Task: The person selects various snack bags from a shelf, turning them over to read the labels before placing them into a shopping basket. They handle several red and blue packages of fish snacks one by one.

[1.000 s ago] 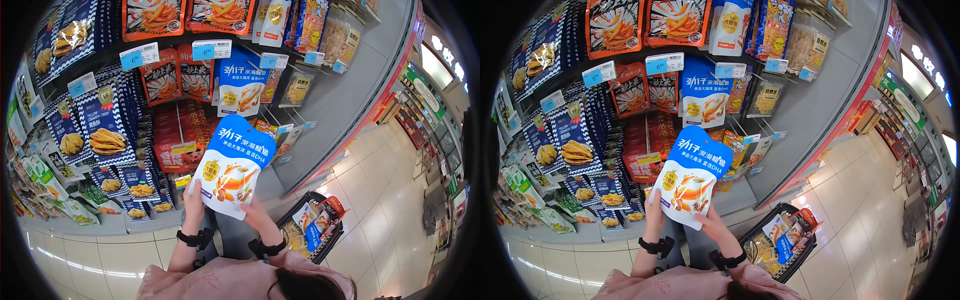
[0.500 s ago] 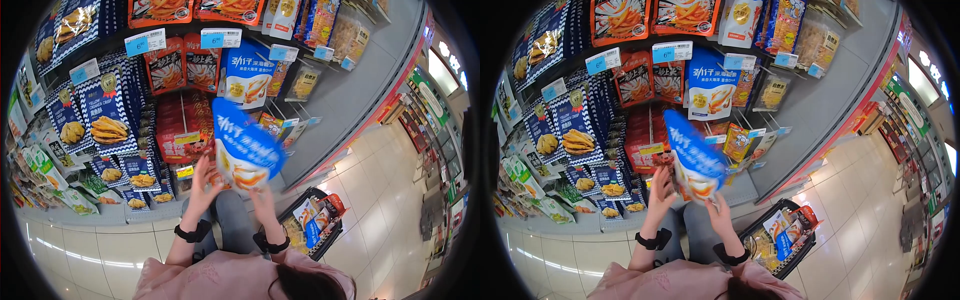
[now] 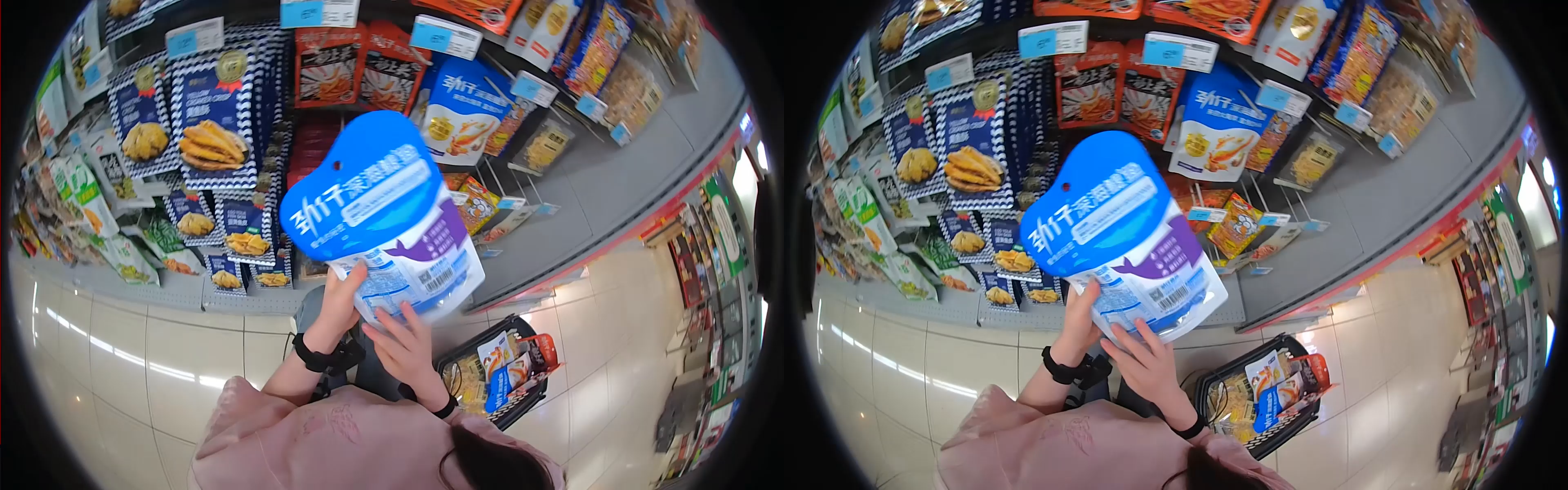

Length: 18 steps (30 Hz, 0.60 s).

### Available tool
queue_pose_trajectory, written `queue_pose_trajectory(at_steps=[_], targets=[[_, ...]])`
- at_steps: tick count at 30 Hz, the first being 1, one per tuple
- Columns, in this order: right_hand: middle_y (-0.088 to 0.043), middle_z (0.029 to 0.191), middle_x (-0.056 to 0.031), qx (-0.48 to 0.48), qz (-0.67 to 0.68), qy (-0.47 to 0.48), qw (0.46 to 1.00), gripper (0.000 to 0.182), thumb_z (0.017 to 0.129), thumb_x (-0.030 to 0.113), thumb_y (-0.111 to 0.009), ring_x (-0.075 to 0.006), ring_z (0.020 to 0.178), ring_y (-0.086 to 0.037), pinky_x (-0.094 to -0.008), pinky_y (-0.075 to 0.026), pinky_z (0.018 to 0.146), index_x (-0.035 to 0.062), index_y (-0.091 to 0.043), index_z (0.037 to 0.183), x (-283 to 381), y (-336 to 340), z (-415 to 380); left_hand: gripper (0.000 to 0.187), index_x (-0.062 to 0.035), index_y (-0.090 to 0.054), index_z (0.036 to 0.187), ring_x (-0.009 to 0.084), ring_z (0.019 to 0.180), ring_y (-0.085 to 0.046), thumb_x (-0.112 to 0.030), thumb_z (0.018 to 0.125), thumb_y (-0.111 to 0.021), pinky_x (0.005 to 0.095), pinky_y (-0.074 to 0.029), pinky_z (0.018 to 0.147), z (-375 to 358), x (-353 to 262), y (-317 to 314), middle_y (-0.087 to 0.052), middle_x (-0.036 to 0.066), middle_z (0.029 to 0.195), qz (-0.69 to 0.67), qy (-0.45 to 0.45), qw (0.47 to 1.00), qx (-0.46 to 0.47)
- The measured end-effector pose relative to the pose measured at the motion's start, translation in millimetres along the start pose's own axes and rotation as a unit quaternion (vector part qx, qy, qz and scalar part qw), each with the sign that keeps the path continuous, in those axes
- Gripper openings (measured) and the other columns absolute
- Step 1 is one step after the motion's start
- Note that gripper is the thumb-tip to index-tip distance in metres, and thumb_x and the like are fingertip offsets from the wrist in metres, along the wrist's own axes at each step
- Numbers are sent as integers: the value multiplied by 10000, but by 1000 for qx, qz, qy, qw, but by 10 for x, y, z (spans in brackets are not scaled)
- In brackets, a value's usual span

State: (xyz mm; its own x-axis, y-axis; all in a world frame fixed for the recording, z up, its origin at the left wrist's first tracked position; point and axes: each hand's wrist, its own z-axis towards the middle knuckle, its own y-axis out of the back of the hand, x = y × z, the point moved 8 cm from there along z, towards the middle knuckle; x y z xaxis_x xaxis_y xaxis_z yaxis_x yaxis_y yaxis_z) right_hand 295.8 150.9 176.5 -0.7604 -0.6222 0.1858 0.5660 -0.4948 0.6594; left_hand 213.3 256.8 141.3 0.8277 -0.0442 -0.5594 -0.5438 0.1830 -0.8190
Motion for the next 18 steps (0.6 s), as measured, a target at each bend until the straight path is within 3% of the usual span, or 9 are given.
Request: queue_pose_trajectory(at_steps=[5, 7, 9, 13, 15, 18], targets=[[-523, 1101, -44, 0, 37, -15, 999, 343, 624, 39, -595, -251, 1071, -429, -325, -366, 816, 163, -627, 943, -35, -23, -120, 210, -14, -512, 990, 129, 795, -549, -137, 820, -520, 259, -436, 702, 40, -157, 61, -573, 52, 909, 43, 5, 998, -51], [-533, 1078, -90, -73, 22, -26, 997, 335, 618, 4, -561, -261, 1046, -450, -319, -372, 825, 142, -638, 914, -23, 118, -132, 222, -14, -509, 1000, 107, 792, -536, -157, 831, -512, 243, -427, 691, 35, -183, 85, -570, 50, 921, 112, -14, 992, -53], [-524, 1082, -119, -86, 19, -33, 996, 325, 619, -21, -527, -278, 1059, -434, -339, -351, 863, 129, -645, 882, -65, 141, -167, 237, -13, -510, 1007, 92, 807, -521, -180, 839, -505, 232, -415, 699, 9, -221, 28, -566, 46, 937, 139, -3, 989, -42], [-481, 1118, -164, -119, -51, -88, 988, 316, 644, -33, -494, -336, 1098, -382, -388, -307, 906, 104, -615, 902, -217, 254, -202, 296, -17, -472, 1075, 105, 887, -503, -208, 849, -488, 246, -401, 761, -19, -225, -9, -543, 51, 990, 152, 24, 987, -37], [-455, 1145, -171, -163, -45, -118, 979, 336, 649, -29, -505, -363, 1100, -371, -418, -296, 911, 86, -567, 958, -299, 332, -217, 301, -41, -446, 1080, 155, 898, -524, -204, 835, -505, 290, -425, 755, -43, -198, -57, -539, 70, 996, 48, 84, 994, -55], [-423, 1176, -178, -147, -52, -113, 981, 359, 649, -20, -536, -386, 1120, -346, -454, -273, 924, 73, -511, 995, -307, 337, -214, 372, -39, -410, 1124, 179, 940, -511, -300, 861, -440, 317, -415, 793, -53, -171, -51, -517, 85, 1047, 59, 96, 993, -41]])
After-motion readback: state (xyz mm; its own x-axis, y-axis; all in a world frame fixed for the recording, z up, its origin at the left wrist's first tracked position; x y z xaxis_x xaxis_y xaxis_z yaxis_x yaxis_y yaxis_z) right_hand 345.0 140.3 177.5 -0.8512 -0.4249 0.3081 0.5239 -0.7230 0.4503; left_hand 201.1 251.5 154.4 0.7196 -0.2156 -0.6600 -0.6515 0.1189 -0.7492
